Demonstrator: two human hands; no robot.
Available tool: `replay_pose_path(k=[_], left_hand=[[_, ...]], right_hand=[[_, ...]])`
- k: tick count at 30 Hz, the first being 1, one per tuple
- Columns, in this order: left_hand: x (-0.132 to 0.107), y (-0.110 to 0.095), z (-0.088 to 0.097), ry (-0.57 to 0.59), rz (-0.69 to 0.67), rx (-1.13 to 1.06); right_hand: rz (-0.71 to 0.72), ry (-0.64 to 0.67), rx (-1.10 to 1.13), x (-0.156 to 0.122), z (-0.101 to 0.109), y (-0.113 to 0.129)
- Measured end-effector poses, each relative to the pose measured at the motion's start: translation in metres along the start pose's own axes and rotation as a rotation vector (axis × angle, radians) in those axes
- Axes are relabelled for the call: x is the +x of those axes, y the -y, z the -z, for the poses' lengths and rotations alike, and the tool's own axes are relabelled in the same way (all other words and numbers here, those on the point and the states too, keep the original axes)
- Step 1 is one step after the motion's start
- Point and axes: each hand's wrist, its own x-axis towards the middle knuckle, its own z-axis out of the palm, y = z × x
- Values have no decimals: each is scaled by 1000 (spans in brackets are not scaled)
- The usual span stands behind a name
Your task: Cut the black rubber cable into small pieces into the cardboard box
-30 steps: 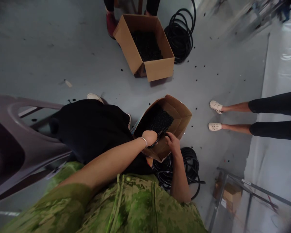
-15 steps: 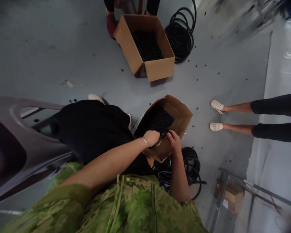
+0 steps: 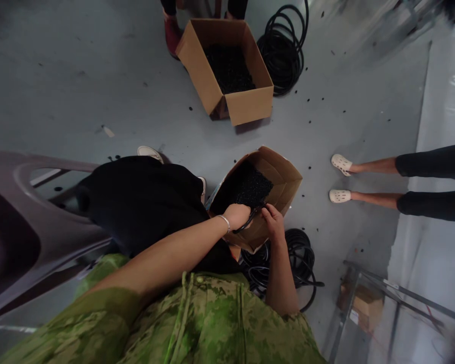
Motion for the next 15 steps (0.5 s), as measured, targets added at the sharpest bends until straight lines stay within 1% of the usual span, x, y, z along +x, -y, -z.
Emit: replay_pose_path(k=[5, 11, 15], left_hand=[[1, 1, -2, -8, -4, -13], [0, 0, 1, 6, -21, -5], [-2, -1, 3, 18, -23, 2]], right_hand=[[27, -16, 8, 1, 2, 1], [-29, -23, 81, 1, 1, 1], [-38, -15, 73, 1, 1, 1]])
